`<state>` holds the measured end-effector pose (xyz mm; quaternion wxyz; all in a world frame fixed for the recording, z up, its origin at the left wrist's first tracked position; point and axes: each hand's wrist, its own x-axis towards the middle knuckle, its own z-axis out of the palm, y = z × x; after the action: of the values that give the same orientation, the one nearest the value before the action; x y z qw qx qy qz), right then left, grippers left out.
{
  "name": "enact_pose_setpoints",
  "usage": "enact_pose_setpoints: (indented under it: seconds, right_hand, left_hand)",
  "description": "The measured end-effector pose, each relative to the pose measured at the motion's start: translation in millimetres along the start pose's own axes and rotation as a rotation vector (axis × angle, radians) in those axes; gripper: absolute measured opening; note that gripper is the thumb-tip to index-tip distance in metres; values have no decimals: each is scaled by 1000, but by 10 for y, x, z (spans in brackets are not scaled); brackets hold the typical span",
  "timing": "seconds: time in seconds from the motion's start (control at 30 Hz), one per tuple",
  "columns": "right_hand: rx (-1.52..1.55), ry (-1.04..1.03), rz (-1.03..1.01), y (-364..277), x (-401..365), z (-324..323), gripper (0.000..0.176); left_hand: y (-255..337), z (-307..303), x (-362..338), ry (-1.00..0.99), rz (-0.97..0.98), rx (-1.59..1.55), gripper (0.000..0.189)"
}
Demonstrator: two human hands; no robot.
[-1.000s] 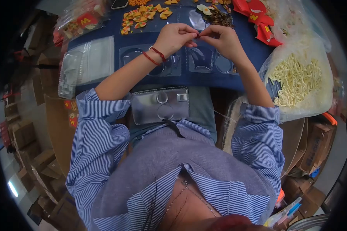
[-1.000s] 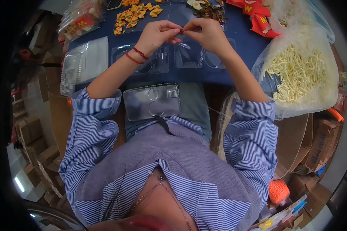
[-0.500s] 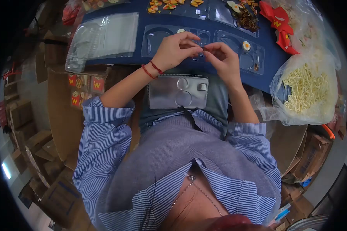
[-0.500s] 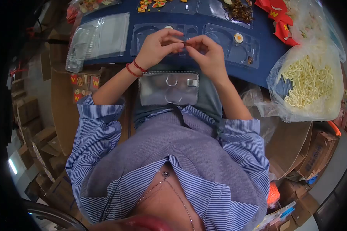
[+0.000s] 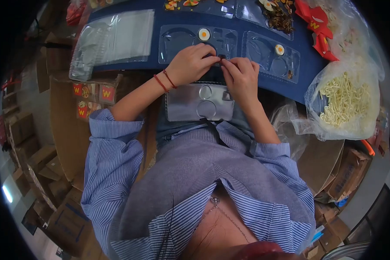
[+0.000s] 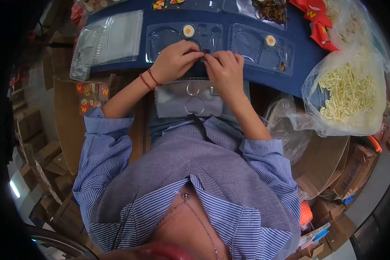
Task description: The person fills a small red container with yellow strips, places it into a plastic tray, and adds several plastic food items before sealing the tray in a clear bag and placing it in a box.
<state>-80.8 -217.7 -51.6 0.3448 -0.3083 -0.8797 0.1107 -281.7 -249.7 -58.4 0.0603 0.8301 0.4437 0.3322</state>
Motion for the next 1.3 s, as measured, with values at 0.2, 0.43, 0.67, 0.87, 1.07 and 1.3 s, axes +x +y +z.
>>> enact_pose_setpoints:
  seconds: [0.2, 0.43, 0.67, 0.87, 1.07, 1.3]
  right_hand:
    - [-227, -66, -6, -47, -86, -40, 24]
    - [-42, 27, -17, 26, -134, -262, 30]
    - [-251, 45, -29, 899, -522, -1402, 28]
    - [-410, 446, 334, 2453, -103, -2617, 21]
    - [-626, 75, 265, 4270, 790, -2645, 20]
    - [-681, -912, 389, 5915, 900, -2363, 29]
  left_hand:
    - [-7, 25, -47, 25, 30, 35, 24]
    - [-3, 4, -73, -62, 160, 195, 33]
    - [178, 19, 66, -132, 111, 239, 37]
    - [261, -100, 426, -124, 105, 153, 36]
    - [403, -141, 1098, -67, 139, 172, 35]
    - [316, -102, 1067, -121, 85, 122, 32]
